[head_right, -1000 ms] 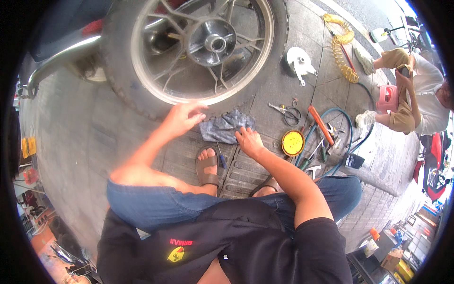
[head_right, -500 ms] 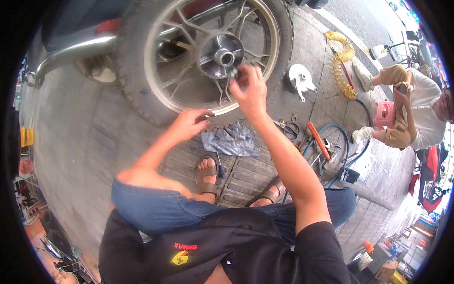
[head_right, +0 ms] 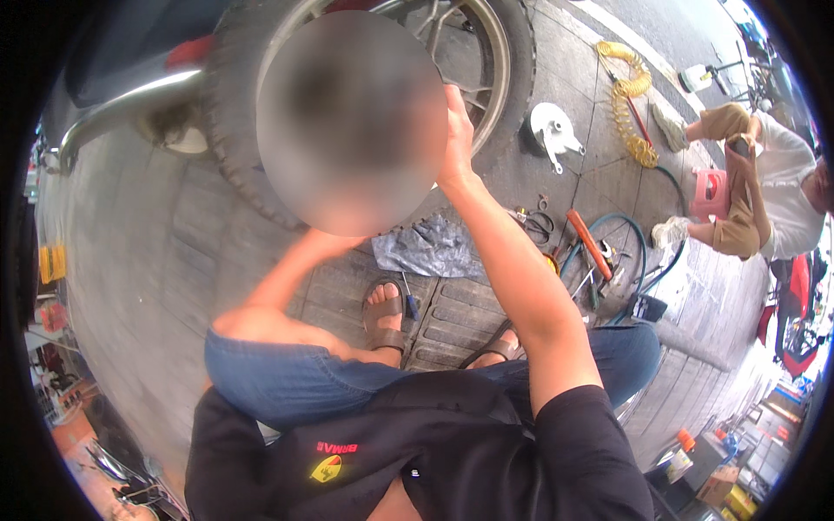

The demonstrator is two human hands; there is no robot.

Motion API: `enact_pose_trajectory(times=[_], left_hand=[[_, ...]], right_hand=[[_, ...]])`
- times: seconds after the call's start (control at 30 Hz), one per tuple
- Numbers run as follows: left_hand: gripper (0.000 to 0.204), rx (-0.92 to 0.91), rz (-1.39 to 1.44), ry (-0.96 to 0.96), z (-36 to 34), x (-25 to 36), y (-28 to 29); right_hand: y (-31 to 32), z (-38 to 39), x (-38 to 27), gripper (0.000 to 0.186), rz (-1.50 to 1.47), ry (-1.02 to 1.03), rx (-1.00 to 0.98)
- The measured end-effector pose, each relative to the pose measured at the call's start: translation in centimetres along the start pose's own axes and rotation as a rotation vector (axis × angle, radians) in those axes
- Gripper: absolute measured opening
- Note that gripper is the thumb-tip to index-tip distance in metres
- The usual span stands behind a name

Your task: The person removes a seal from a motorcycle wheel hub, cleans the internal components with a cloth, and uses a screwdriver and hammer to seat a bearing.

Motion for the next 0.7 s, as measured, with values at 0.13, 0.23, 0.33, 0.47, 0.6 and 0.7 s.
enact_pose_trajectory(times=[0.13,0.23,0.33,0.47,0.6,0.7], left_hand=[[0.034,-0.039,0.042,0.103,0.0,0.7,0.3],[0.033,-0.003,0.060,0.116,-1.1,2.2,1.1],[0.032,0.097,-0.002,0.035,-3.2,5.3,4.0],[0.028,0.233,-0.258,-0.140,-7.8,10.8,7.6],[0.034,0.199,-0.524,-0.290,-11.5,11.8,8.4],[0.031,0.190,-0.595,-0.289,-12.6,11.4,8.1]], right_hand=[[-0.5,0.0,0.5,0.040,-0.070,-0.092,-0.007],[-0.4,0.2,1.1,0.041,-0.156,-0.113,0.001],[-0.2,0.4,1.4,0.040,-0.225,-0.111,0.033],[-0.3,0.9,2.6,0.036,-0.391,-0.311,0.068],[-3.2,1.5,3.8,0.025,-0.727,-0.564,0.076],[-4.9,2.0,4.9,0.023,-0.906,-0.643,0.057]])
Point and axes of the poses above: each hand's wrist, its own z-axis away from the middle knuckle, its own y-axis out of the back of the hand, x = y × z, the point moved 5 cm from there along -z, towards the middle knuckle, and after that the axes turned 9 degrees about z, right-handed, at the moved point
